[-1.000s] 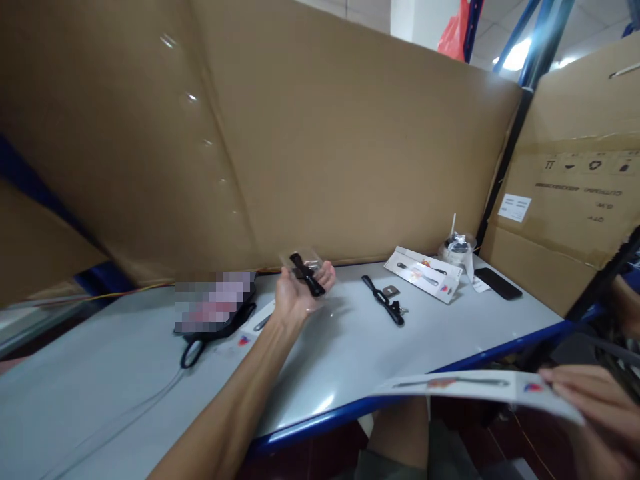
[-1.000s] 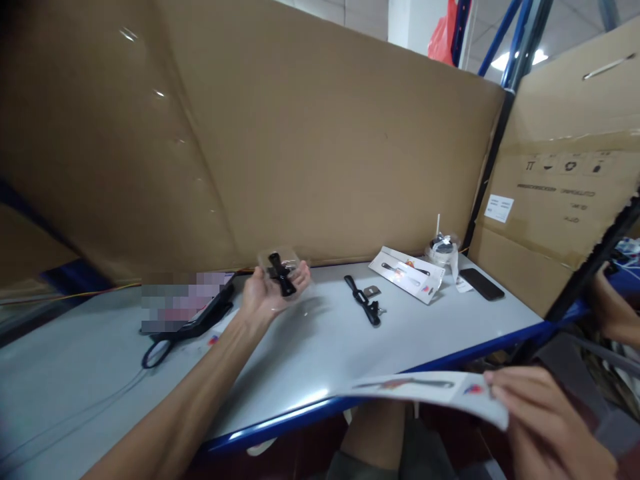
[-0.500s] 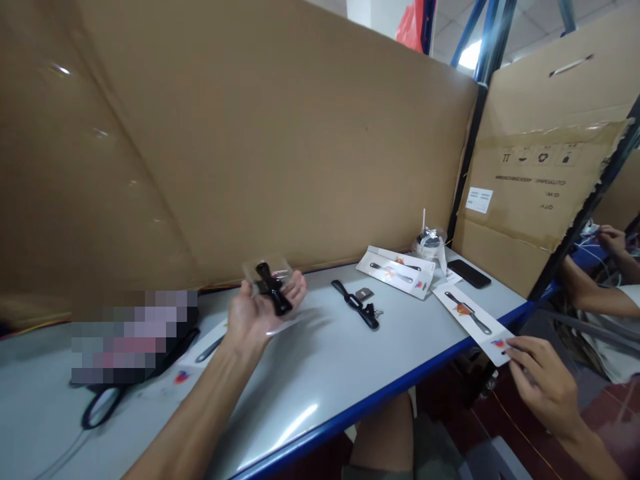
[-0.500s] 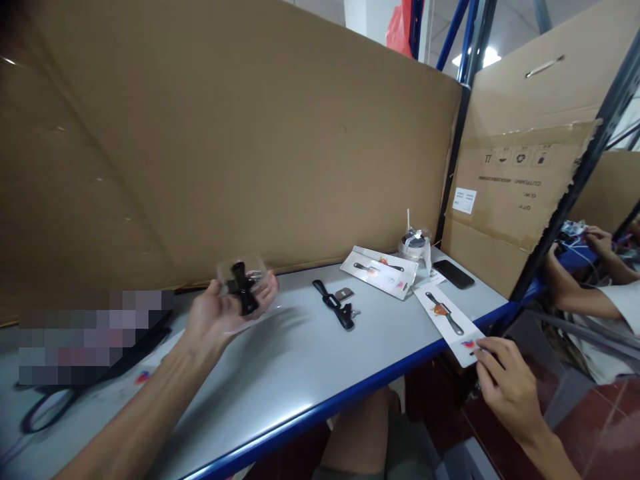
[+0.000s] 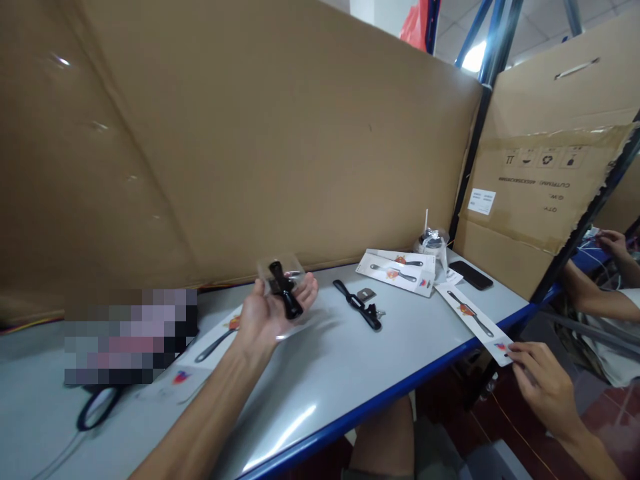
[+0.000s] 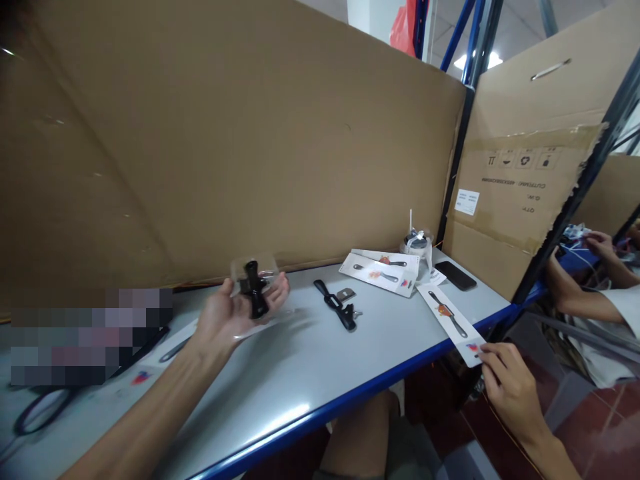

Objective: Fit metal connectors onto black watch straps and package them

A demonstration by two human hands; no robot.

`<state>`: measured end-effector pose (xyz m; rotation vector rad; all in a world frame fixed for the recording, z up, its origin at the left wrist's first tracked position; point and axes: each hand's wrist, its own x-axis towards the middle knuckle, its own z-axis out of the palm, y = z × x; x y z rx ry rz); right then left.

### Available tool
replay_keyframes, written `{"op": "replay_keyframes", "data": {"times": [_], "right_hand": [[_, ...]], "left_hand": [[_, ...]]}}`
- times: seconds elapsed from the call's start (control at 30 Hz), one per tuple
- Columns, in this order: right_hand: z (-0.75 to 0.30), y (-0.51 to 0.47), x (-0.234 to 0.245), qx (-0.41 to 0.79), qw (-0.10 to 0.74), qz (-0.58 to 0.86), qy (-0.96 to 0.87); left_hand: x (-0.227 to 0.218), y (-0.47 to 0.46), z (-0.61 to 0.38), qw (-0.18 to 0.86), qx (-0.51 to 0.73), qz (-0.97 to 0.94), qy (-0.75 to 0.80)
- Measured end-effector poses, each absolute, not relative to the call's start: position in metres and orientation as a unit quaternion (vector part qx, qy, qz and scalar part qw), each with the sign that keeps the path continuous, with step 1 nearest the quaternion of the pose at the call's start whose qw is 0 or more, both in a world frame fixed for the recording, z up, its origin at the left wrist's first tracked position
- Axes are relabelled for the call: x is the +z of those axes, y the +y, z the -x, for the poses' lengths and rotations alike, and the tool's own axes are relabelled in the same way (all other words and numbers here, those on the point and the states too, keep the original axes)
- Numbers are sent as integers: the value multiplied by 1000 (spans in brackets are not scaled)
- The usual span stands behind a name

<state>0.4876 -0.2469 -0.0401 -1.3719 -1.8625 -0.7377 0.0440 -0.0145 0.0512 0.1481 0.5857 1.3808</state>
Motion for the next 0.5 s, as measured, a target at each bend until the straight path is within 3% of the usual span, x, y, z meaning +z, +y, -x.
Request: {"op": "replay_keyframes", "data": {"times": [0.5], "right_hand": [[-497, -223, -48, -279, 357, 507, -733]], "left_hand": [[45, -15, -57, 743, 613, -85, 256]]}}
